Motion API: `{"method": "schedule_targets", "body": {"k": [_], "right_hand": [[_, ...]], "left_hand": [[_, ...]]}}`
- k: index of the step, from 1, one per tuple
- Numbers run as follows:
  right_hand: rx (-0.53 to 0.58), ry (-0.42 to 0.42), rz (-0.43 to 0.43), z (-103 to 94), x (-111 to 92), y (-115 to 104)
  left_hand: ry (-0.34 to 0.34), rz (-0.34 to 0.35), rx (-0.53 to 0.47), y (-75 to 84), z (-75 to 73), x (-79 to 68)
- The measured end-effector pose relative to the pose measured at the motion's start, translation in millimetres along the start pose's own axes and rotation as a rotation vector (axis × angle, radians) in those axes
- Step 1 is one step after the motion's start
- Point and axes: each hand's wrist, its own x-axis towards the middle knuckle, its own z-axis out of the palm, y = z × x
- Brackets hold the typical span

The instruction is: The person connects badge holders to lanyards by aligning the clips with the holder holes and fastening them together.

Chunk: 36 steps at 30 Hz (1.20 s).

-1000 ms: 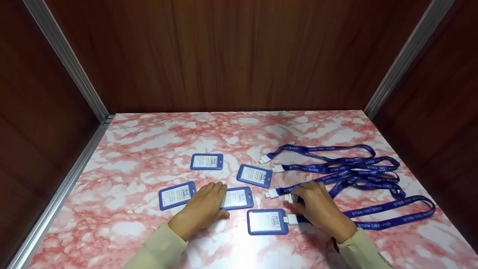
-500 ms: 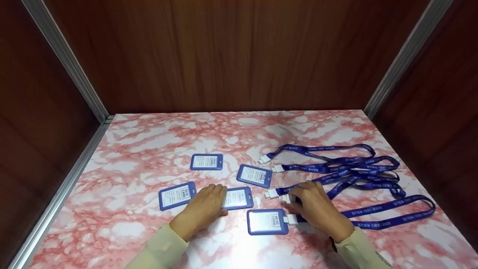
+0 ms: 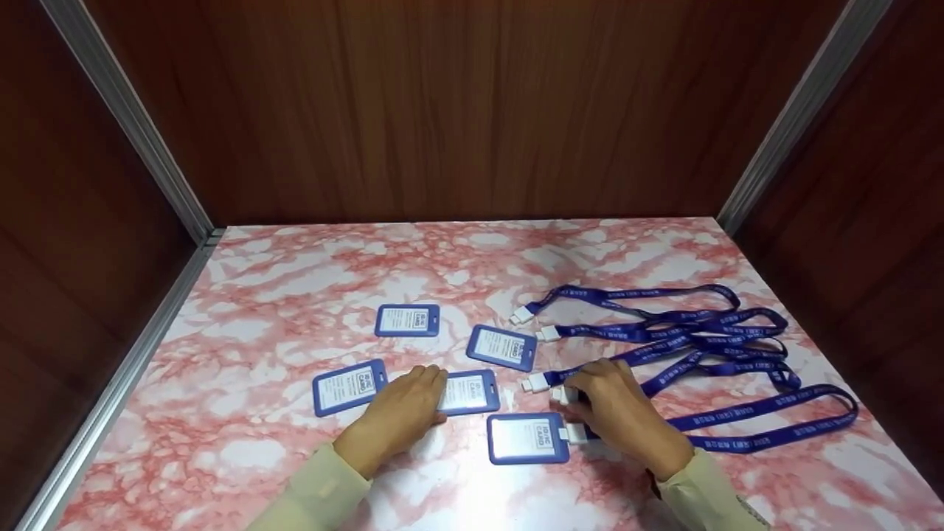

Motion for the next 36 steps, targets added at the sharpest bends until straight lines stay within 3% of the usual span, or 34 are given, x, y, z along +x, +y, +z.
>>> {"method": "schedule_targets", "body": {"k": [4, 14, 27, 36], "right_hand": [[0.004, 0.003, -0.01, 0.7, 0.9, -2.5], [0.011, -0.048, 0.025, 1.9, 5.9, -11.9], [0.0, -0.046, -0.007, 9.8, 14.1, -20.9], [0.025, -0.064, -0.013, 14.2, 17.2, -21.5]], "left_hand": [[0.039, 0.015, 0.014, -0.4, 1.2, -0.5], [0.008, 0.0, -0.012, -0.1, 0.6, -0.4], [-0.007, -0.006, -0.024, 0.8, -1.1, -0.9], [0.093, 0.046, 0.045, -0.5, 4.2, -1.5]]}}
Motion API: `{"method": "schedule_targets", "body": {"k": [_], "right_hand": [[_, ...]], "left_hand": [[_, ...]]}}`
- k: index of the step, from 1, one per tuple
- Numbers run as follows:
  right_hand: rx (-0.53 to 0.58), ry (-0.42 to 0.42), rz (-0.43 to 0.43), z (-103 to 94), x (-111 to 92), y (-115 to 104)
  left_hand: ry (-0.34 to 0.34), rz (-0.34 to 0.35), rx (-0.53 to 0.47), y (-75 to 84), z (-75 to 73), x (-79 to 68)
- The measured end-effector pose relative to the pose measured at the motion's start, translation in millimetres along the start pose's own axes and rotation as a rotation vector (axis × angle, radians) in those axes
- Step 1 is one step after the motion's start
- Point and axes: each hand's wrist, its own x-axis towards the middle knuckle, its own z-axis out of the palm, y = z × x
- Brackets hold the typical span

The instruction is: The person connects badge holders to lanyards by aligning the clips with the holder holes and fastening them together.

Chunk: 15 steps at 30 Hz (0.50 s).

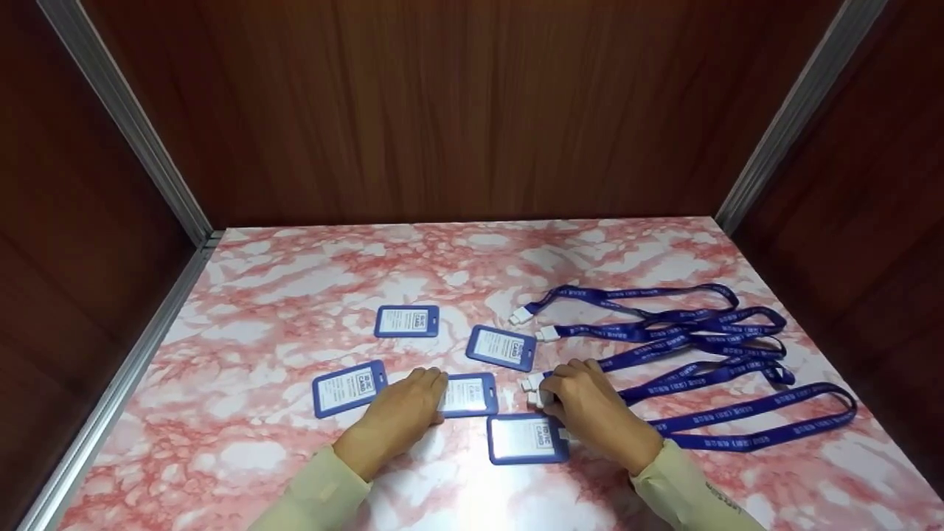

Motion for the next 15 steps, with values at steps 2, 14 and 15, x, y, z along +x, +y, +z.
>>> {"method": "schedule_targets", "body": {"k": [2, 14, 15], "right_hand": [[-0.003, -0.018, 0.002, -0.5, 1.1, -0.6], [-0.004, 0.002, -0.036, 4.3, 6.2, -8.6], [-0.005, 0.007, -0.045, 4.7, 6.7, -9.2]], "left_hand": [[-0.003, -0.001, -0.002, -0.1, -0.3, 0.2], [-0.019, -0.013, -0.045, -0.5, -0.5, 0.6], [-0.021, -0.015, -0.046, -0.6, -0.4, 0.7]]}}
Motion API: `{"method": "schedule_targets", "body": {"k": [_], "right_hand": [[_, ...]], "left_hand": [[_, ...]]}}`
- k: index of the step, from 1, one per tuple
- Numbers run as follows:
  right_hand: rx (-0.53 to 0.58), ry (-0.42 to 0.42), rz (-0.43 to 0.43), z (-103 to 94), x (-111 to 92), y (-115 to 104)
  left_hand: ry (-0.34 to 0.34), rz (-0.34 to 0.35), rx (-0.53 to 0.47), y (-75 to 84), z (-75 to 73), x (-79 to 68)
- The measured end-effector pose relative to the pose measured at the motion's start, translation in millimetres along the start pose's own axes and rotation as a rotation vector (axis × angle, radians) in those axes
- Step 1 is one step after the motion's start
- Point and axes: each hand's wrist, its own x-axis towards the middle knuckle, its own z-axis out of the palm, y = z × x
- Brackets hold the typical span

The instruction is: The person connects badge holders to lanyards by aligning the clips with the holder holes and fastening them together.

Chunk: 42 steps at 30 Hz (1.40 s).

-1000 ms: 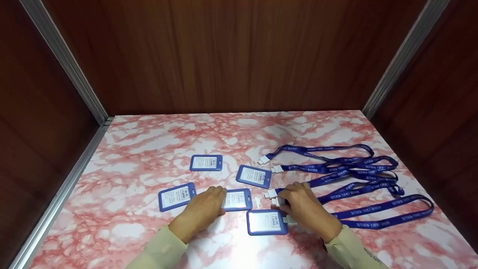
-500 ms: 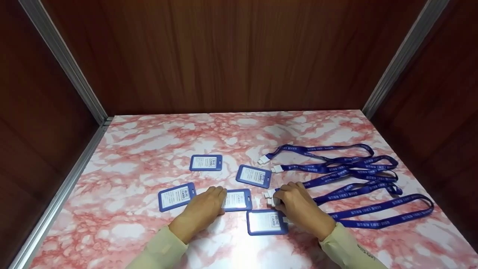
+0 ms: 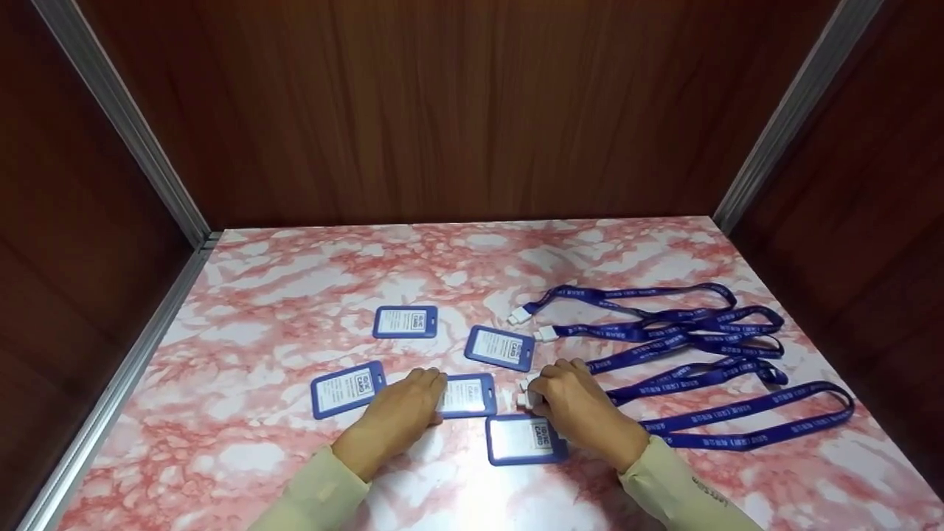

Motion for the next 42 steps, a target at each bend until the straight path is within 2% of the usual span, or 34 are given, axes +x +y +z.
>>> {"method": "schedule_targets", "body": {"k": [16, 27, 37, 42], "right_hand": [[-0.005, 0.031, -0.051, 5.2, 4.9, -3.2], [-0.031, 0.019, -0.04, 6.0, 9.0, -7.5], [-0.08, 0.011, -0.038, 7.7, 14.6, -11.9], [-0.112, 0.025, -0.047, 9.9, 16.9, -12.7]], "left_hand": [[-0.054, -0.015, -0.037, -1.3, -0.4, 0.7], [-0.027, 0.001, -0.031, -1.2, -0.9, 0.7], [-0.038, -0.007, -0.041, -0.4, -2.3, 1.4], [-0.022, 0.009, -0.015, 0.0, -2.3, 1.6]]}}
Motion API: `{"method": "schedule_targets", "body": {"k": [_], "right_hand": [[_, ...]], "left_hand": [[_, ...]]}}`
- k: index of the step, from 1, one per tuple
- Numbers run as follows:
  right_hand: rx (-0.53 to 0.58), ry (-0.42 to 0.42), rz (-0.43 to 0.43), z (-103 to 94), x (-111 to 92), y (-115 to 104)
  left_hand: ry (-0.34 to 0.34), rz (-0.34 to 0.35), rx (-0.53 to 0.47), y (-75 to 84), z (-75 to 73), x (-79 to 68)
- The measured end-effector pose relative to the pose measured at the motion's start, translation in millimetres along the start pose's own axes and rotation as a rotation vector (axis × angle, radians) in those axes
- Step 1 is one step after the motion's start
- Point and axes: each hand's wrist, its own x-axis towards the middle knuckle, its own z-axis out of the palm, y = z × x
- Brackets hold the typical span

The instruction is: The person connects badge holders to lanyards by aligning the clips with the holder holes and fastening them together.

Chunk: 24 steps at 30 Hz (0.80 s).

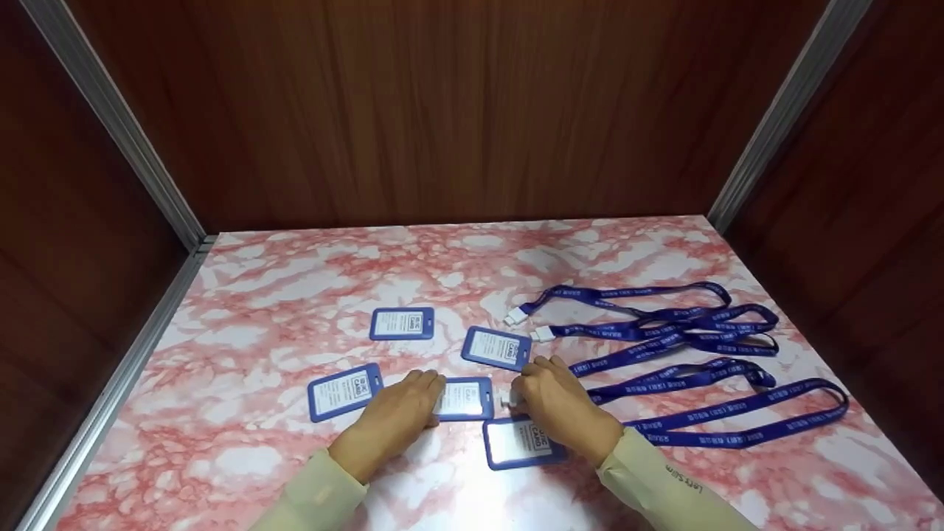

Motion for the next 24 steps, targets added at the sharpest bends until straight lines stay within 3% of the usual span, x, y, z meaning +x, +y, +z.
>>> {"method": "schedule_targets", "body": {"k": [9, 18, 24], "right_hand": [[-0.058, -0.021, -0.002, 2.1, 2.3, -3.2], [-0.041, -0.063, 0.016, 2.2, 5.4, -6.8], [-0.068, -0.015, -0.019, 3.9, 5.5, -7.4]], "left_hand": [[-0.025, -0.015, -0.014, 0.4, -1.3, 0.6], [-0.013, -0.014, -0.006, 0.3, -0.7, 0.8], [-0.012, -0.011, 0.0, 0.0, -0.3, 0.6]]}}
